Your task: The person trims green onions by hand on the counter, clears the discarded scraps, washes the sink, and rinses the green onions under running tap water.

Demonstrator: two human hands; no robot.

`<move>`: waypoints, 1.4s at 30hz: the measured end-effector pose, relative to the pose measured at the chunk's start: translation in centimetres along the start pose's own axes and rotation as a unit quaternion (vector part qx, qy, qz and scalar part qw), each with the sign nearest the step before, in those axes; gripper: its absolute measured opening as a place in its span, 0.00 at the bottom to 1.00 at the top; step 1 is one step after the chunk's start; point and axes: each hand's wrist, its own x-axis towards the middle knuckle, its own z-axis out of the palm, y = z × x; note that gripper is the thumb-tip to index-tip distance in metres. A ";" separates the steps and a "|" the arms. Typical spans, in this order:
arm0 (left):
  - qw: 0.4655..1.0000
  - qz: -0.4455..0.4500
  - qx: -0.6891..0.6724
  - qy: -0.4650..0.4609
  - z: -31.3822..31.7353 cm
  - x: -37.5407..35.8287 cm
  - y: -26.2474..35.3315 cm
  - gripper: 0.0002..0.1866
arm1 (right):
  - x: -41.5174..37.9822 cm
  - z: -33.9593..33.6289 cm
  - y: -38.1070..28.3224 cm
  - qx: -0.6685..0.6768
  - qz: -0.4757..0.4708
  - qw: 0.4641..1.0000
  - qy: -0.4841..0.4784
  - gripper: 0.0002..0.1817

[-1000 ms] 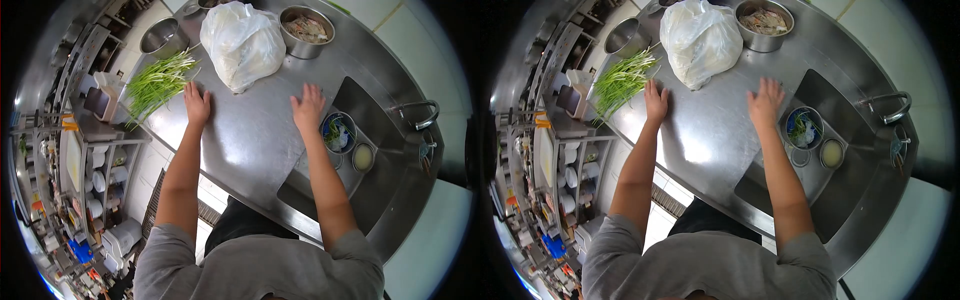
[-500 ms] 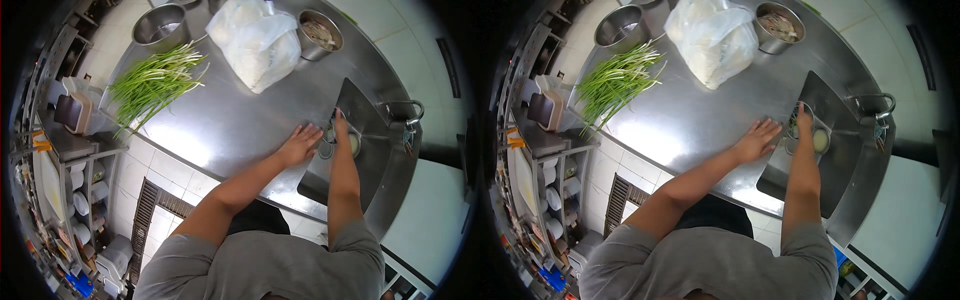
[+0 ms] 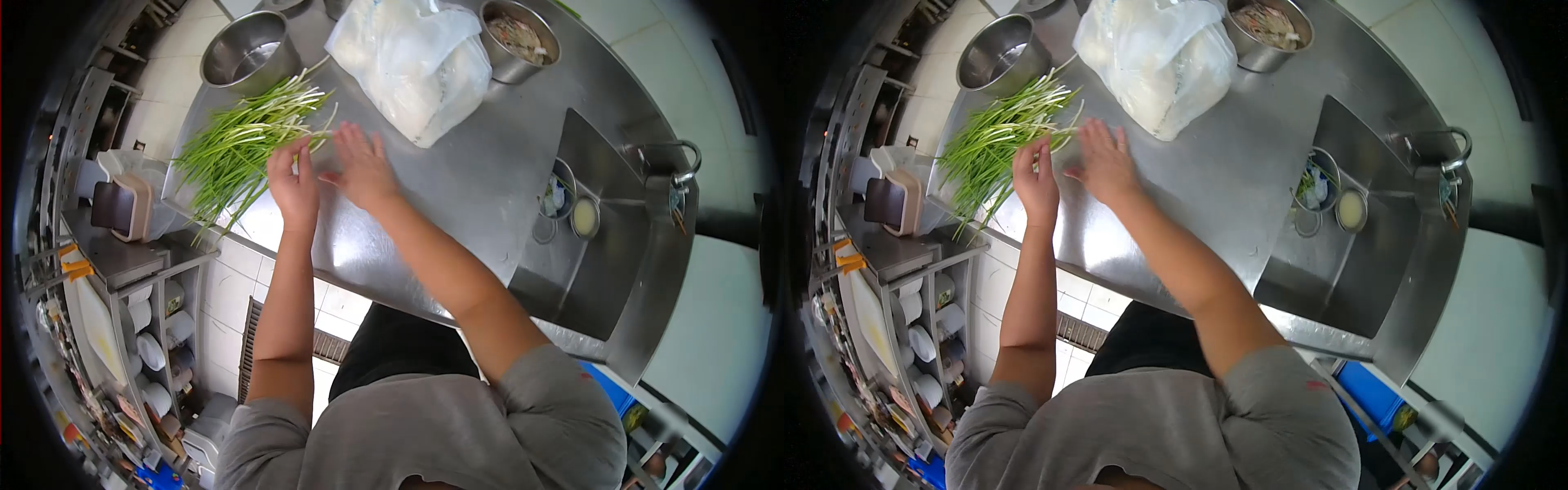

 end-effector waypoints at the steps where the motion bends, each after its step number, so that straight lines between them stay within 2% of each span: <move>1: 1.000 -0.006 0.018 -0.015 -0.4 -0.4 0.2 0.05 | -1.6 -1.0 1.1 -0.008 0.044 0.999 0.012 0.44; 3: 0.996 0.000 0.041 -0.076 -0.7 -2.0 0.4 0.05 | -5.8 -4.1 5.2 -0.059 0.097 0.993 -0.037 0.44; 5: 0.992 0.012 0.026 -0.120 -0.1 -4.0 0.2 0.05 | -10.1 -7.6 9.5 -0.156 0.193 0.967 -0.057 0.44; 6: 0.991 0.025 -0.002 -0.133 0.4 -5.0 0.4 0.05 | -13.6 -7.2 14.5 -0.185 0.229 0.954 0.053 0.42; 7: 0.988 0.041 -0.030 -0.146 1.1 -5.9 0.5 0.06 | -15.0 -11.1 16.8 -0.176 0.345 0.922 0.018 0.42; 8: 0.980 0.055 -0.030 -0.187 1.8 -6.7 0.6 0.10 | -17.1 -13.0 20.2 -0.087 0.414 0.903 0.074 0.43; 10: 0.967 0.139 0.034 -0.212 2.6 -8.2 2.9 0.17 | -22.1 -13.5 27.7 -0.131 0.587 0.798 0.033 0.40; 11: 0.956 0.119 0.020 -0.267 3.2 -9.4 3.2 0.23 | -23.3 -14.2 27.4 -0.120 0.519 0.842 0.085 0.38; 13: 0.961 0.112 -0.003 -0.255 4.6 -9.8 4.2 0.22 | -23.9 -14.7 24.5 -0.099 0.367 0.907 0.184 0.35; 14: 0.962 0.105 -0.011 -0.253 5.0 -10.2 4.6 0.22 | -22.7 -14.5 19.5 -0.088 0.290 0.928 0.216 0.31; 15: 0.965 0.107 -0.038 -0.237 5.6 -10.0 5.0 0.20 | -20.6 -15.7 13.2 -0.023 0.268 0.954 0.132 0.31; 16: 0.963 0.100 -0.052 -0.243 6.2 -9.8 5.5 0.20 | -20.8 -13.0 10.6 -0.020 0.226 0.971 0.072 0.30; 17: 0.962 0.094 -0.066 -0.248 6.9 -9.4 6.2 0.20 | -22.3 -8.2 9.3 0.081 0.162 0.980 0.077 0.30; 18: 0.961 0.089 -0.080 -0.251 7.6 -9.1 6.9 0.19 | -21.7 -8.7 5.6 0.142 0.099 0.985 -0.021 0.32; 20: 0.957 0.117 -0.062 -0.258 8.8 -8.8 8.1 0.18 | -22.1 -7.7 3.5 0.027 -0.057 0.994 -0.089 0.37; 22: 0.954 0.149 -0.029 -0.259 9.3 -9.1 9.2 0.17 | -22.2 -9.1 7.7 0.022 0.049 0.997 -0.057 0.39; 23: 0.946 0.151 -0.004 -0.288 9.5 -9.7 9.0 0.21 | -22.1 -10.2 11.0 0.022 0.099 0.994 -0.043 0.39; 24: 0.944 0.141 0.057 -0.294 9.8 -10.9 9.6 0.24 | -22.8 -11.1 16.1 -0.098 0.140 0.985 0.000 0.40; 26: 0.930 0.125 0.177 -0.298 10.8 -13.8 11.4 0.31 | -24.5 -14.3 27.1 0.022 0.390 0.918 0.061 0.43; 27: 0.905 0.139 0.221 -0.336 11.6 -15.6 12.0 0.41 | -26.5 -15.2 32.4 -0.006 0.447 0.889 0.093 0.43; 28: 0.880 0.165 0.244 -0.372 12.9 -17.0 13.7 0.43 | -28.6 -16.1 37.6 -0.029 0.503 0.855 0.125 0.44; 31: 0.825 0.196 0.161 -0.505 18.0 -20.0 21.8 0.41 | -27.6 -24.0 42.7 -0.133 0.416 0.870 0.229 0.41; 33: 0.762 0.310 0.129 -0.554 23.2 -22.5 25.1 0.40 | -26.2 -26.6 44.7 -0.162 0.355 0.879 0.275 0.41; 35: 0.826 0.184 0.022 -0.533 28.5 -26.1 26.0 0.37 | -24.7 -27.8 46.9 -0.201 0.315 0.880 0.293 0.40; 36: 0.848 0.119 -0.032 -0.515 31.4 -27.8 25.1 0.36 | -24.5 -27.9 47.9 -0.209 0.308 0.889 0.266 0.41; 38: 0.908 -0.141 -0.019 -0.394 38.6 -30.8 20.4 0.28 | -24.8 -27.7 49.4 -0.225 0.292 0.906 0.207 0.42; 39: 0.917 -0.189 0.007 -0.351 41.3 -31.0 18.1 0.25 | -25.0 -27.6 49.8 -0.231 0.280 0.910 0.202 0.42; 40: 0.920 -0.197 0.044 -0.337 43.4 -30.4 15.9 0.22 | -25.4 -27.4 49.9 -0.238 0.269 0.913 0.195 0.42; 42: 0.903 -0.130 0.105 -0.397 46.8 -28.9 12.1 0.17 | -26.2 -26.9 50.8 -0.246 0.261 0.918 0.168 0.42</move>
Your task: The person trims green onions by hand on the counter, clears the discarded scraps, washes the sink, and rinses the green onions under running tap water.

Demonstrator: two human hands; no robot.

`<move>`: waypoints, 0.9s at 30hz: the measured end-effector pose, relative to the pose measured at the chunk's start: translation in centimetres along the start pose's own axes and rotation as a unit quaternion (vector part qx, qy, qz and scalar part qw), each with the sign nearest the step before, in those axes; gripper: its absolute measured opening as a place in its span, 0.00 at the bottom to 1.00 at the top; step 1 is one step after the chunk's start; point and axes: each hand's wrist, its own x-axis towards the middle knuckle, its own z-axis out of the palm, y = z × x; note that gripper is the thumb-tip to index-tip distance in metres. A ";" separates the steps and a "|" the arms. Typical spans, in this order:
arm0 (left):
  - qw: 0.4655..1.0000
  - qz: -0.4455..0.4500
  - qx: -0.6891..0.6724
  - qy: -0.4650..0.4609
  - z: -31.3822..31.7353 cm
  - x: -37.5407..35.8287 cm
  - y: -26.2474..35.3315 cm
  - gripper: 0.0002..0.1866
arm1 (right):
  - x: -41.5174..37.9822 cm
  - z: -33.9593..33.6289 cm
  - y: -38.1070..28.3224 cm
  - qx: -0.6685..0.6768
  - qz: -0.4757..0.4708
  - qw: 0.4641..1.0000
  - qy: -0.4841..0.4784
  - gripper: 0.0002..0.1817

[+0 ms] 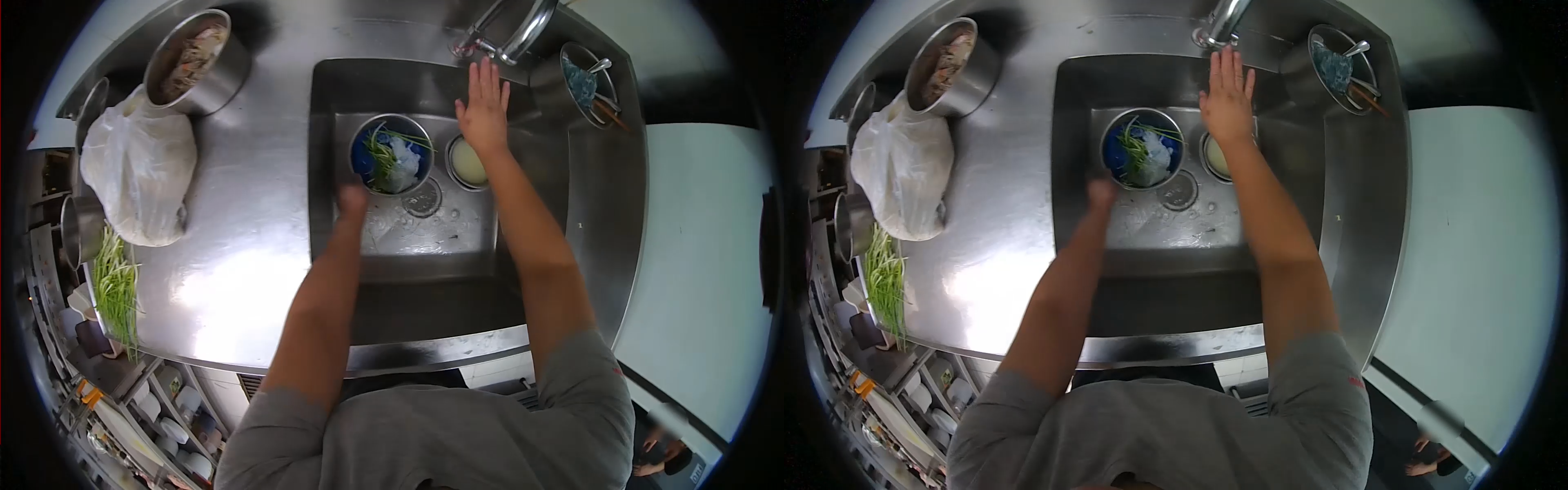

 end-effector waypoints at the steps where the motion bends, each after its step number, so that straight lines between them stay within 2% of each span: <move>1: 0.999 0.016 0.021 -0.023 0.2 1.5 -0.7 0.15 | -0.3 0.5 0.5 -0.005 -0.003 1.000 -0.017 0.43; 2: 0.981 -0.129 -0.134 -0.060 -0.6 2.0 0.5 0.16 | -0.5 1.0 0.8 -0.009 -0.005 0.999 -0.032 0.43; 4: 0.988 -0.063 -0.046 -0.130 -1.5 2.1 0.2 0.16 | -0.7 1.1 0.5 0.017 0.015 0.999 -0.042 0.41; 6: 0.994 -0.046 -0.049 -0.091 -3.8 0.2 2.4 0.15 | -0.7 0.2 -0.7 0.075 0.029 0.997 -0.012 0.38; 7: 0.993 -0.062 -0.097 -0.017 -5.7 -3.1 4.7 0.13 | -1.2 0.2 -1.8 0.165 0.083 0.982 -0.027 0.35; 9: 0.998 -0.019 -0.007 -0.052 -10.4 -8.3 7.0 0.09 | -3.0 -0.1 -4.7 0.341 0.184 0.920 -0.061 0.30; 10: 0.997 -0.021 -0.007 -0.077 -12.3 -10.3 7.3 0.08 | -3.2 -0.5 -6.0 0.519 0.296 0.792 -0.122 0.27; 11: 0.994 -0.022 -0.007 -0.103 -14.0 -12.2 7.6 0.08 | -3.4 -1.1 -7.2 0.664 0.388 0.614 -0.176 0.25; 12: 0.993 -0.012 0.006 -0.115 -16.0 -13.8 8.1 0.07 | -3.2 -1.5 -8.0 0.766 0.455 0.397 -0.221 0.23; 13: 0.992 -0.001 0.020 -0.125 -17.7 -15.1 8.4 0.07 | -2.9 -1.3 -8.5 0.787 0.471 0.350 -0.190 0.22; 15: 0.975 -0.110 -0.092 -0.168 -20.9 -16.7 8.1 0.05 | -1.4 -1.0 -9.2 0.822 0.494 0.254 -0.126 0.21; 17: 0.928 -0.193 -0.258 -0.186 -25.3 -18.0 10.0 0.05 | 1.4 -3.0 -10.0 0.827 0.497 0.261 -0.032 0.24; 18: 0.921 -0.195 -0.286 -0.181 -27.4 -18.4 11.0 0.06 | 2.9 -4.7 -10.2 0.825 0.500 0.264 0.014 0.25; 21: 0.906 -0.194 -0.346 -0.147 -31.8 -18.7 12.3 0.07 | 7.0 -9.5 -9.6 0.909 0.402 0.114 -0.001 0.30; 24: 0.910 -0.161 -0.374 -0.082 -34.6 -17.5 13.9 0.10 | 9.2 -10.7 -7.9 0.943 0.325 0.060 -0.035 0.33; 26: 0.911 -0.111 -0.398 -0.015 -35.5 -15.4 14.5 0.11 | 9.1 -11.3 -7.3 0.939 0.323 0.099 -0.069 0.33; 27: 0.916 -0.088 -0.391 -0.011 -35.9 -13.6 14.3 0.12 | 8.7 -11.2 -7.1 0.934 0.331 0.114 -0.079 0.33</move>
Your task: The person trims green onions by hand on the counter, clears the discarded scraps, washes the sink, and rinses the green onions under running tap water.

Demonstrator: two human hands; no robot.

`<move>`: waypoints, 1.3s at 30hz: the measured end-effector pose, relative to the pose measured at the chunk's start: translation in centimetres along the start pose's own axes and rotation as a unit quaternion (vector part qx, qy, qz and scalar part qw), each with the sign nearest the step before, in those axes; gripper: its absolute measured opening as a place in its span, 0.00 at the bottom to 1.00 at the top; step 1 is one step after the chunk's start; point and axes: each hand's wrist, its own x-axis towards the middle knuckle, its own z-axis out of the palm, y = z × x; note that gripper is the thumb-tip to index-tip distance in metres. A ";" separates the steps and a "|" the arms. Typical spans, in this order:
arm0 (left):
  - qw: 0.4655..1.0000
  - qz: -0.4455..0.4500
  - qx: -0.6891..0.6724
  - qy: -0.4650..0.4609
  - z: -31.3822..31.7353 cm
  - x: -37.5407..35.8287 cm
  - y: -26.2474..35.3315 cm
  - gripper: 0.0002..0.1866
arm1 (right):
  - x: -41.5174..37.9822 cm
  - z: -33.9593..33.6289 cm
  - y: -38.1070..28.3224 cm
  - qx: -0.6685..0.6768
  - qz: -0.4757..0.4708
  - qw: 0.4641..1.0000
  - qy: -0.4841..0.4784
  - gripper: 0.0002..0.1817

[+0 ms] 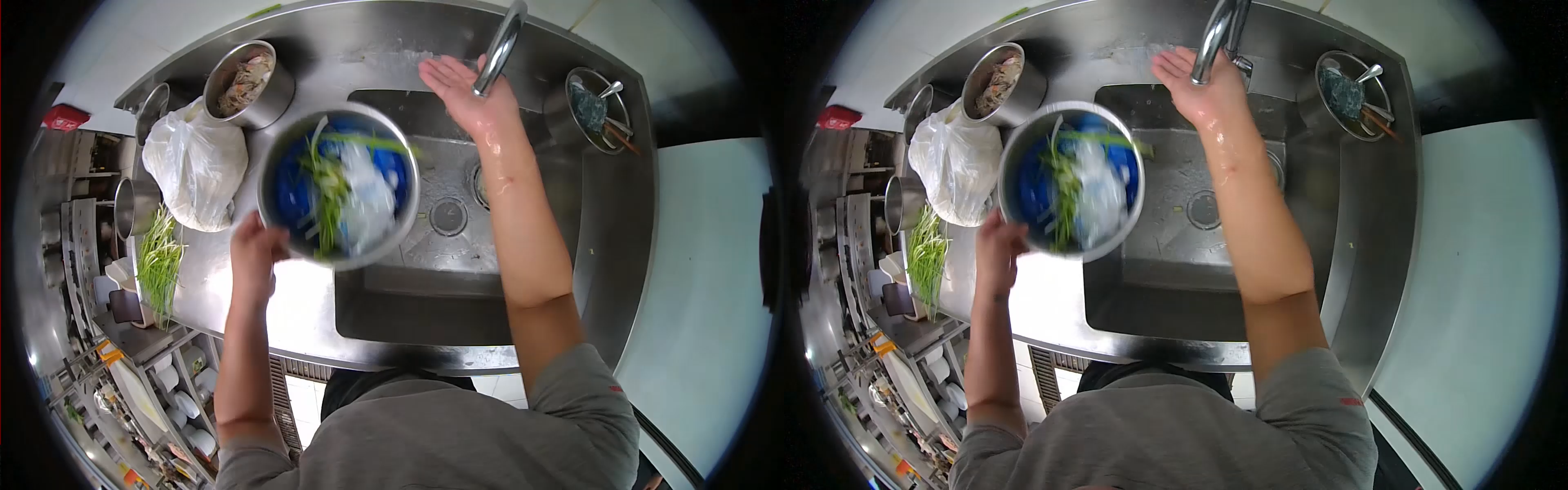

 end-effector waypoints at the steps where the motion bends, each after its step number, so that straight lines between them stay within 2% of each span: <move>1: 1.000 0.019 0.015 -0.003 -0.3 2.3 0.1 0.13 | -0.4 -0.2 0.0 -0.018 0.006 1.000 0.010 0.33; 3: 0.999 0.048 -0.003 0.014 1.5 6.3 0.9 0.14 | -1.9 0.6 0.6 -0.065 -0.002 0.997 0.041 0.33; 5: 0.998 0.056 -0.029 0.004 3.3 10.0 1.5 0.09 | -3.8 2.2 1.4 -0.129 -0.028 0.988 0.077 0.33; 8: 0.985 0.062 -0.159 0.012 5.1 15.1 0.9 0.06 | -2.7 0.0 0.9 -0.081 -0.013 0.995 0.049 0.33; 11: 0.948 0.109 -0.298 0.038 7.7 15.6 0.2 0.09 | -3.2 0.5 1.2 -0.121 -0.007 0.993 -0.017 0.29; 12: 0.939 0.098 -0.324 0.069 8.6 14.3 -0.4 0.12 | -3.1 -0.5 1.3 -0.165 0.008 0.986 -0.038 0.28; 14: 0.979 0.107 -0.151 0.090 8.3 13.1 -4.1 0.15 | -2.0 -4.3 1.5 -0.251 0.039 0.964 -0.077 0.26; 15: 0.987 0.114 -0.062 0.097 8.0 13.0 -6.7 0.16 | -1.1 -7.6 1.9 -0.338 0.062 0.939 -0.031 0.24; 16: 0.966 0.231 0.101 0.053 6.5 13.2 -9.9 0.22 | -0.3 -11.6 2.5 -0.420 0.085 0.903 0.013 0.23; 17: 0.916 0.311 0.251 0.042 5.3 12.7 -10.7 0.23 | 0.4 -15.5 3.0 -0.539 0.126 0.829 0.072 0.24; 18: 0.837 0.381 0.393 0.030 4.2 12.1 -11.5 0.24 | 1.3 -19.5 3.5 -0.646 0.164 0.734 0.128 0.25; 19: 0.732 0.436 0.524 0.016 3.4 11.5 -12.2 0.25 | 2.4 -23.6 3.9 -0.718 0.147 0.671 0.117 0.26; 20: 0.743 0.421 0.520 0.009 3.3 11.2 -12.3 0.26 | 3.7 -27.2 4.2 -0.783 0.127 0.600 0.102 0.28; 23: 0.767 0.387 0.512 -0.004 4.0 10.9 -11.7 0.26 | 5.3 -35.4 5.3 -0.927 -0.096 0.358 0.060 0.12; 25: 0.765 0.385 0.516 -0.002 3.8 11.1 -11.6 0.26 | 4.9 -40.8 8.3 -0.849 -0.099 0.513 0.080 0.21; 27: 0.773 0.378 0.511 -0.008 3.8 10.9 -11.5 0.26 | 1.4 -47.4 14.5 -0.806 -0.133 0.574 0.058 0.31; 28: 0.776 0.376 0.506 -0.008 3.8 11.0 -11.4 0.25 | -0.9 -48.9 17.6 -0.885 -0.140 0.444 0.008 0.34; 29: 0.778 0.375 0.504 -0.009 3.9 11.0 -11.2 0.25 | -4.6 -43.6 19.6 -0.914 0.035 0.404 -0.027 0.33; 30: 0.780 0.372 0.503 -0.010 3.9 10.9 -11.1 0.25 | -6.3 -38.9 20.7 -0.885 0.010 0.455 -0.099 0.28; 33: 0.781 0.376 0.499 -0.008 3.7 11.1 -11.4 0.25 | -1.2 -40.0 20.6 -0.892 0.025 0.435 -0.120 0.23; 34: 0.782 0.376 0.496 -0.010 3.7 10.9 -11.2 0.25 | 0.0 -35.6 19.1 -0.908 -0.114 0.372 -0.155 0.17; 37: 0.784 0.372 0.497 -0.010 3.9 11.1 -11.2 0.26 | 3.2 -31.4 19.9 -0.961 -0.002 0.143 -0.235 0.25; 39: 0.785 0.368 0.498 -0.010 3.6 11.0 -11.1 0.26 | -0.3 -36.6 23.9 -0.926 -0.068 0.304 -0.215 0.26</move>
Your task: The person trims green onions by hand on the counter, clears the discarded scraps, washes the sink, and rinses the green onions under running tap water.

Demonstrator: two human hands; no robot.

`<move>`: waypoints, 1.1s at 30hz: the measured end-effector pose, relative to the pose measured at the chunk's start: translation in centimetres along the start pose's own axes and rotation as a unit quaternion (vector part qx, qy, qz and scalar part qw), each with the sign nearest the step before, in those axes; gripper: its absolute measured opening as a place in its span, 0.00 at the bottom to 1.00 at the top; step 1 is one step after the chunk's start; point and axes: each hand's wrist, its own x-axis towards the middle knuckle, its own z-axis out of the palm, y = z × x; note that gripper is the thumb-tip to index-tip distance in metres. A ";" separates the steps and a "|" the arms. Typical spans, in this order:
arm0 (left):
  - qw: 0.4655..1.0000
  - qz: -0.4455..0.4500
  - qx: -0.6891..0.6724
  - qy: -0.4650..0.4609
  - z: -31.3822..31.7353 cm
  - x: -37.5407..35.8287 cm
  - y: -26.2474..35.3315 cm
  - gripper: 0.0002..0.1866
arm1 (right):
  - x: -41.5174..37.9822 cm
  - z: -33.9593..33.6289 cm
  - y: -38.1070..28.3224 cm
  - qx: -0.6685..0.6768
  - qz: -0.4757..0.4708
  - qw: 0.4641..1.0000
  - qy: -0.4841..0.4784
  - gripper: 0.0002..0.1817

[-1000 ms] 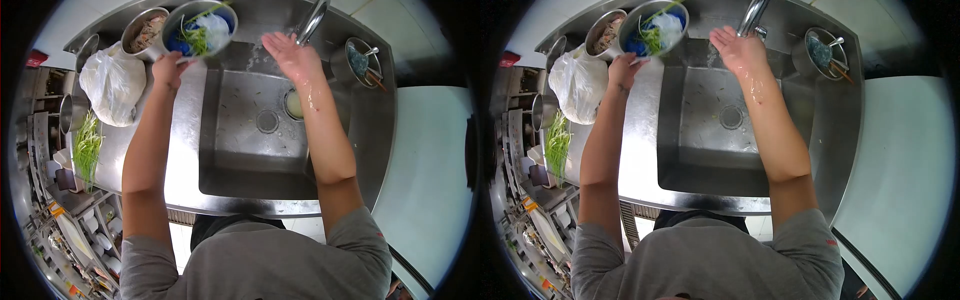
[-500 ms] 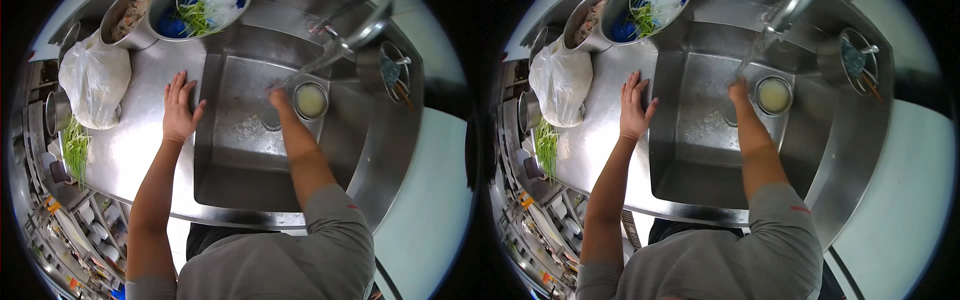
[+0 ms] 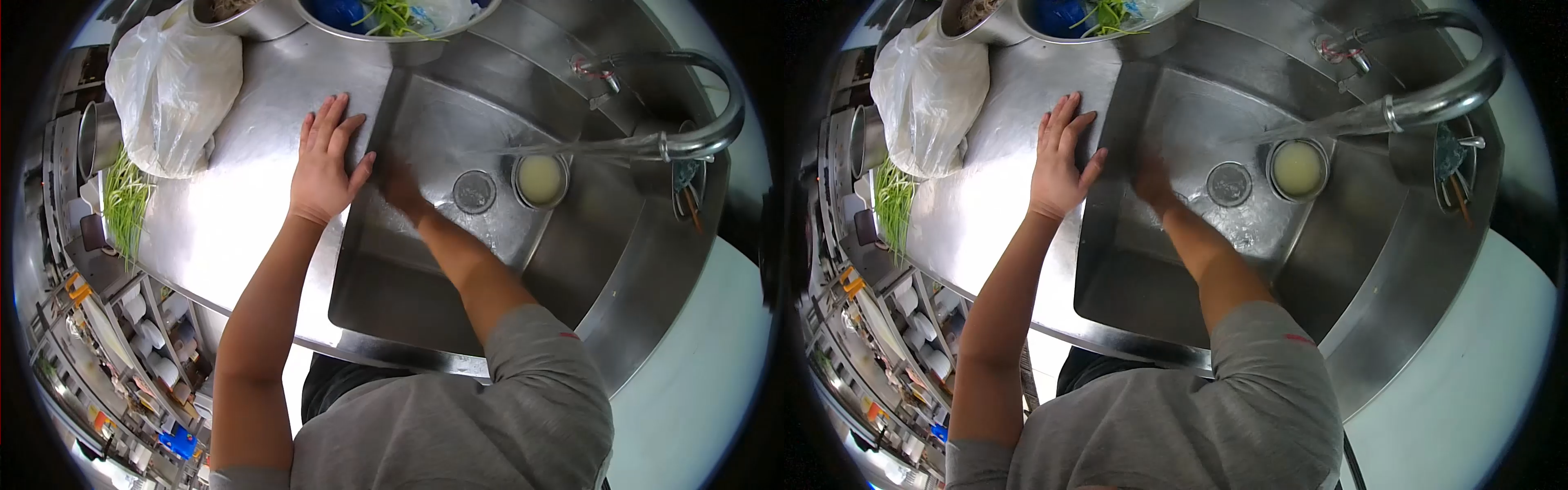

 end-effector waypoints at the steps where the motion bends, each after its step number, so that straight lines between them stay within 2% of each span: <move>1: 1.000 -0.001 -0.002 0.003 0.0 0.1 0.0 0.26 | -2.3 0.6 -0.7 0.075 0.006 0.997 -0.009 0.26; 2: 1.000 -0.003 -0.007 0.005 0.0 0.0 0.1 0.26 | -4.7 1.1 -1.5 0.150 0.012 0.989 -0.016 0.26; 3: 1.000 -0.004 -0.004 0.008 0.1 -0.1 0.1 0.26 | -7.4 0.0 -1.9 0.227 0.027 0.970 -0.085 0.26; 5: 1.000 -0.002 -0.002 0.004 0.1 -0.1 -0.1 0.25 | -12.6 0.1 0.9 0.106 -0.109 0.960 -0.235 0.27; 6: 1.000 -0.003 0.001 0.003 0.1 -0.2 -0.1 0.25 | -14.6 1.3 4.3 0.068 -0.126 0.956 -0.255 0.26; 8: 1.000 -0.002 0.006 0.005 0.2 -0.2 -0.1 0.25 | -15.0 -2.1 8.9 -0.138 -0.176 0.945 -0.238 0.22; 9: 1.000 0.001 0.007 0.010 0.3 -0.2 -0.1 0.25 | -13.8 -4.4 10.7 -0.009 -0.091 0.969 -0.229 0.18; 10: 1.000 0.000 0.009 0.011 0.3 -0.1 -0.1 0.25 | -13.6 -5.8 11.8 -0.106 -0.060 0.968 -0.218 0.17; 11: 1.000 0.000 0.013 0.011 0.3 -0.2 -0.1 0.26 | -12.5 -8.0 12.2 -0.016 0.107 0.975 -0.193 0.17; 14: 1.000 0.002 0.016 0.012 0.5 -0.2 -0.1 0.26 | -11.4 -6.9 14.3 -0.061 0.155 0.986 0.003 0.14; 15: 1.000 0.001 0.016 0.013 0.6 -0.2 -0.1 0.26 | -12.5 -3.3 16.3 -0.070 0.161 0.984 -0.006 0.15; 18: 1.000 -0.002 0.018 0.013 0.4 -0.2 -0.1 0.25 | -11.7 -3.6 13.1 -0.143 0.158 0.972 -0.096 0.17; 19: 1.000 -0.003 0.017 0.009 0.3 -0.3 0.0 0.25 | -10.4 -5.9 11.0 -0.151 0.202 0.947 -0.198 0.21; 22: 1.000 0.003 0.007 0.015 0.3 -0.2 0.0 0.26 | -13.5 4.1 19.5 -0.052 0.254 0.964 -0.048 0.23; 23: 1.000 0.003 0.008 0.015 0.3 -0.1 0.0 0.26 | -14.2 6.8 21.2 0.099 0.247 0.963 0.033 0.22; 24: 1.000 0.001 0.009 0.015 0.4 -0.1 0.0 0.26 | -14.1 4.7 19.8 0.065 0.233 0.970 0.019 0.22; 25: 1.000 -0.002 0.010 0.015 0.4 -0.2 0.1 0.26 | -13.8 2.6 18.3 -0.004 0.219 0.975 -0.039 0.22; 28: 1.000 0.000 0.011 0.012 0.3 -0.2 0.0 0.26 | -11.6 -3.4 15.1 -0.104 0.193 0.938 -0.269 0.21; 31: 1.000 -0.007 0.016 0.008 0.2 -0.2 0.2 0.26 | -14.5 2.2 18.2 -0.126 0.124 0.984 -0.007 0.20; 33: 1.000 -0.005 0.017 0.011 0.3 -0.2 0.0 0.25 | -14.1 2.1 18.0 -0.013 0.182 0.983 0.016 0.19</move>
